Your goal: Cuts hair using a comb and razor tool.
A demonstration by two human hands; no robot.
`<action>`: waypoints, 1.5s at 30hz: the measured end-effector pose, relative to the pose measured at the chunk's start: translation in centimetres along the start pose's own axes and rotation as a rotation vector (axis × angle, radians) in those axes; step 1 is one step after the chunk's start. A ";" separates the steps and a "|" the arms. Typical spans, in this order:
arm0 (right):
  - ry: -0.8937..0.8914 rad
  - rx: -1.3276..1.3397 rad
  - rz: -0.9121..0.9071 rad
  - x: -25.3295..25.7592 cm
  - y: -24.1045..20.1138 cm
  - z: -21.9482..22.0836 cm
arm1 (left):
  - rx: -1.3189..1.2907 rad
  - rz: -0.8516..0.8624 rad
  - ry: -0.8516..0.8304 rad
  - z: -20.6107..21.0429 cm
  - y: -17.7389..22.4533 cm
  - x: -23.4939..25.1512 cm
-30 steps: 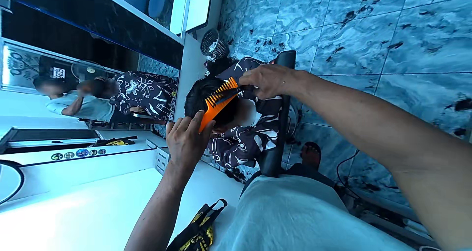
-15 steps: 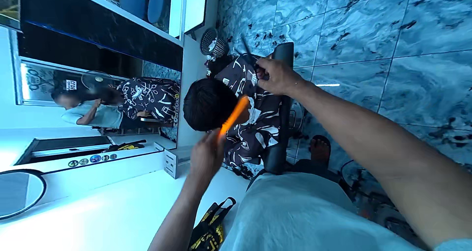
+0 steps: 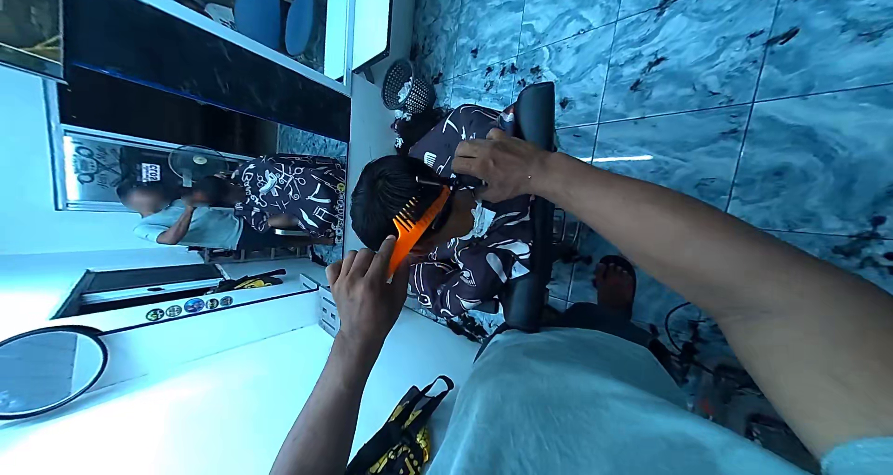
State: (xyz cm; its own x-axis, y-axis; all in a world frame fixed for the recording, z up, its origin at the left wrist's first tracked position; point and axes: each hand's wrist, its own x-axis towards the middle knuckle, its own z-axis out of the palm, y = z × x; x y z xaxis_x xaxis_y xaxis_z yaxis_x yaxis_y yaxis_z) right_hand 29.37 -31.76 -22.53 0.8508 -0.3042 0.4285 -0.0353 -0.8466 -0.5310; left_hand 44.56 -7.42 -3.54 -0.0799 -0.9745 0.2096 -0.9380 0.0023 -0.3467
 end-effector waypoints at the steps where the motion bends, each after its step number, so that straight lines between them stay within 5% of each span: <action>1: 0.004 0.020 0.004 0.1 0.0 -0.1 | 0.000 -0.004 0.002 0.0 0.0 0.1; 17: -0.049 0.099 0.063 1.2 0.0 -1.3 | 0.012 -0.005 0.025 -0.1 -0.4 0.9; 22: 0.137 0.229 0.219 0.4 0.9 -0.8 | -0.155 0.079 -0.313 0.5 -0.9 -2.6; 25: 0.143 0.086 0.246 -0.7 0.9 -0.4 | -0.092 0.056 -0.177 1.5 -1.7 -4.3; 30: 0.081 -0.103 -0.017 -0.7 -0.3 0.9 | -0.023 0.030 0.002 1.1 -1.5 -3.1; 41: 0.137 -0.042 -0.023 0.4 0.4 1.8 | 0.010 0.050 0.062 0.6 -0.6 -2.0; 45: 0.151 0.120 0.066 0.5 0.6 2.1 | -0.052 0.064 -0.129 0.8 0.4 -2.9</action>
State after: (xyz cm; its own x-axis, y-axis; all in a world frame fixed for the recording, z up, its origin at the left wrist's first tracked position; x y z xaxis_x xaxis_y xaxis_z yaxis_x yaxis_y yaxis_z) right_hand 30.82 -31.51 -24.14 0.7600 -0.4272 0.4899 -0.0180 -0.7672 -0.6411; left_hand 44.69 -4.81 -4.97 -0.0995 -0.9927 0.0676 -0.9488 0.0742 -0.3070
